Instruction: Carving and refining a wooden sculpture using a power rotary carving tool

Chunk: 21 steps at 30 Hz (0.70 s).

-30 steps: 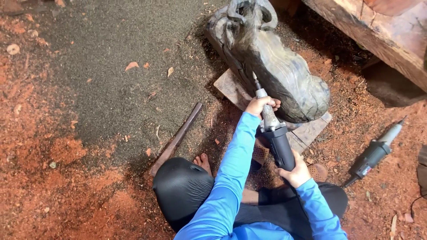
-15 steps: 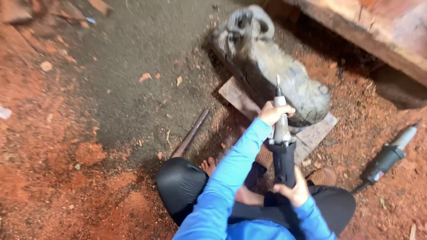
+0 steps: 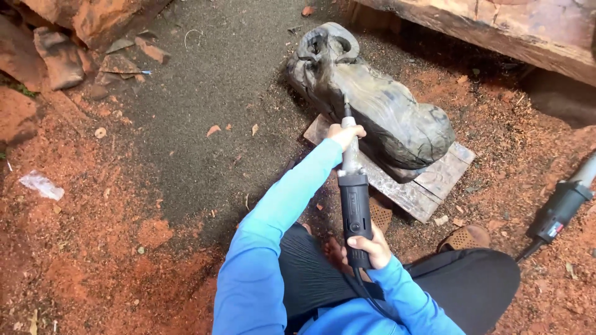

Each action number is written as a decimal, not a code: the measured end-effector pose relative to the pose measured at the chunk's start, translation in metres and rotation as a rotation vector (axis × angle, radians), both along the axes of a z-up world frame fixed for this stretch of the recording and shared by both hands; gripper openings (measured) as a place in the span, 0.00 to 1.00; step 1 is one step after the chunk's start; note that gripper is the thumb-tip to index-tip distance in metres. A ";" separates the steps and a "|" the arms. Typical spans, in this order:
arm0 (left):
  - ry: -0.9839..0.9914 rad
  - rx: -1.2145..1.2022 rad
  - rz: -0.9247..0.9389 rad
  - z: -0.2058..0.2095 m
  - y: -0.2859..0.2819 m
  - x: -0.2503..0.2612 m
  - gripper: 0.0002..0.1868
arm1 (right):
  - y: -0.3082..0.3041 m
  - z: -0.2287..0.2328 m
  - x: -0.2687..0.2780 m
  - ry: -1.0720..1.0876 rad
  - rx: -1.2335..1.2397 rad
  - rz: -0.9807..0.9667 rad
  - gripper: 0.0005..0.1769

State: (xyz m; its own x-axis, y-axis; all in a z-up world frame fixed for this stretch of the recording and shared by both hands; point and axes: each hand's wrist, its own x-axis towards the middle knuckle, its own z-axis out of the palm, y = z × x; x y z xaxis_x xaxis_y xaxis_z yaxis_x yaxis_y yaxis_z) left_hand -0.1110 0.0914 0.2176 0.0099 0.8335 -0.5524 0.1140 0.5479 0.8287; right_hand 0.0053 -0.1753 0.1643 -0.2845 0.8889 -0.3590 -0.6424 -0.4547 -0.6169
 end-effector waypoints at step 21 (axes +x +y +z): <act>0.093 0.014 -0.101 -0.015 0.018 -0.012 0.26 | 0.009 -0.007 -0.031 0.005 -0.030 -0.063 0.27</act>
